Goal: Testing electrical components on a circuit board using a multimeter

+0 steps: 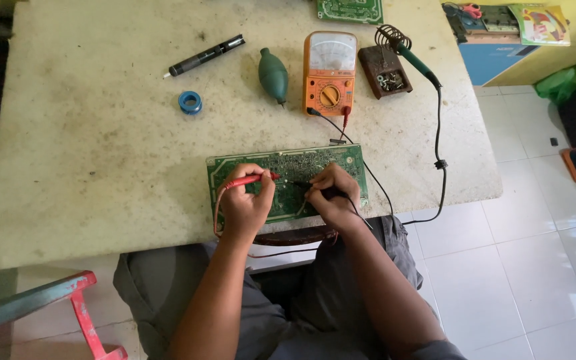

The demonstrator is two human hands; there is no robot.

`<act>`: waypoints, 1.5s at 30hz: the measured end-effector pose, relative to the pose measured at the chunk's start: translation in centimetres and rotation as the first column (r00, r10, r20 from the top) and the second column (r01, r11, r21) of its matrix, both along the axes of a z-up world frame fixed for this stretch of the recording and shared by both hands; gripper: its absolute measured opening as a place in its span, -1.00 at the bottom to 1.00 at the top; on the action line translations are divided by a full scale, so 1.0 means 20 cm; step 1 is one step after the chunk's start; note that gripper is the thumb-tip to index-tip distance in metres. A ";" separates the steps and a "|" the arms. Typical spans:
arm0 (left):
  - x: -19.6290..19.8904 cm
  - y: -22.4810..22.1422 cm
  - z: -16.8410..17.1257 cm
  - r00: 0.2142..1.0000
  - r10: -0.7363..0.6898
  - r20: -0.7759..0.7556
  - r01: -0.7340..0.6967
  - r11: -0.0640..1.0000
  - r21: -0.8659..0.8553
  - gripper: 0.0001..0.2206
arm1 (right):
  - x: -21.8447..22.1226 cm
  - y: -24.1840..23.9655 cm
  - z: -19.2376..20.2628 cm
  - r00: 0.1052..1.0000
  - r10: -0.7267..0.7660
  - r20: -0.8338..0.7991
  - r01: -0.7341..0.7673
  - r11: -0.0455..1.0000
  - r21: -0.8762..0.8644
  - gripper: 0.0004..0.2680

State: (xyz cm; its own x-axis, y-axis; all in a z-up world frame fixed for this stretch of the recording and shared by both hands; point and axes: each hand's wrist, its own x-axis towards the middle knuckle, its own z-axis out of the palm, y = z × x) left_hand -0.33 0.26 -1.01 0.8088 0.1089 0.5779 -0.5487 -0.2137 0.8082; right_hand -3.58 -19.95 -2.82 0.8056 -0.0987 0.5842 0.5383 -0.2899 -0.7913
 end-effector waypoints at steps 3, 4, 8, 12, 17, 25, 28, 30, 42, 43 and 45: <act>0.00 0.00 0.00 1.000 0.006 0.008 -0.006 1.000 0.002 -0.93 | 0.00 0.01 0.02 1.000 0.002 -0.006 -0.002 1.000 0.025 -0.85; 0.00 0.00 0.00 1.000 0.005 0.008 -0.005 1.000 0.002 -0.93 | -0.01 0.01 0.02 1.000 0.001 -0.005 -0.001 1.000 0.025 -0.85; 0.00 0.00 -0.01 1.000 0.008 0.007 -0.008 1.000 0.012 -0.94 | 0.00 0.02 0.01 1.000 0.021 -0.018 -0.019 0.997 0.079 -0.87; 0.02 0.00 -0.01 1.000 0.013 0.001 -0.013 1.000 0.016 -0.94 | 0.01 0.01 0.03 1.000 0.002 -0.003 -0.002 1.000 0.010 -0.87; 0.00 0.00 0.01 1.000 0.010 -0.011 -0.009 0.999 0.045 -0.94 | 0.00 0.02 0.04 1.000 0.011 -0.012 -0.011 0.999 0.037 -0.87; 0.00 0.00 0.05 0.999 -0.030 -0.017 0.031 0.999 0.017 -0.94 | 0.01 0.01 0.02 1.000 -0.028 -0.011 0.028 1.000 -0.003 -0.87; 0.00 0.00 0.05 1.000 -0.006 -0.009 0.006 0.998 0.056 -0.93 | 0.01 0.00 0.00 0.999 -0.040 -0.008 0.040 0.999 -0.021 -0.87; 0.00 0.00 0.04 1.000 -0.003 0.006 0.003 1.000 0.014 -0.93 | 0.01 0.00 -0.01 0.999 -0.036 -0.008 0.036 0.999 -0.026 -0.86; 0.00 -0.01 0.07 1.000 0.014 0.005 -0.014 1.000 0.008 -0.94 | 0.01 0.00 -0.02 0.999 -0.038 -0.026 0.038 0.999 -0.009 -0.87; 0.00 0.00 0.07 1.000 0.013 0.005 -0.013 1.000 0.009 -0.94 | 0.01 0.00 -0.02 0.999 -0.039 -0.027 0.039 0.999 -0.009 -0.87; 0.00 0.00 0.08 1.000 0.005 0.005 -0.005 1.000 0.022 -0.93 | 0.01 0.01 0.00 0.999 -0.030 -0.034 0.030 1.000 0.001 -0.88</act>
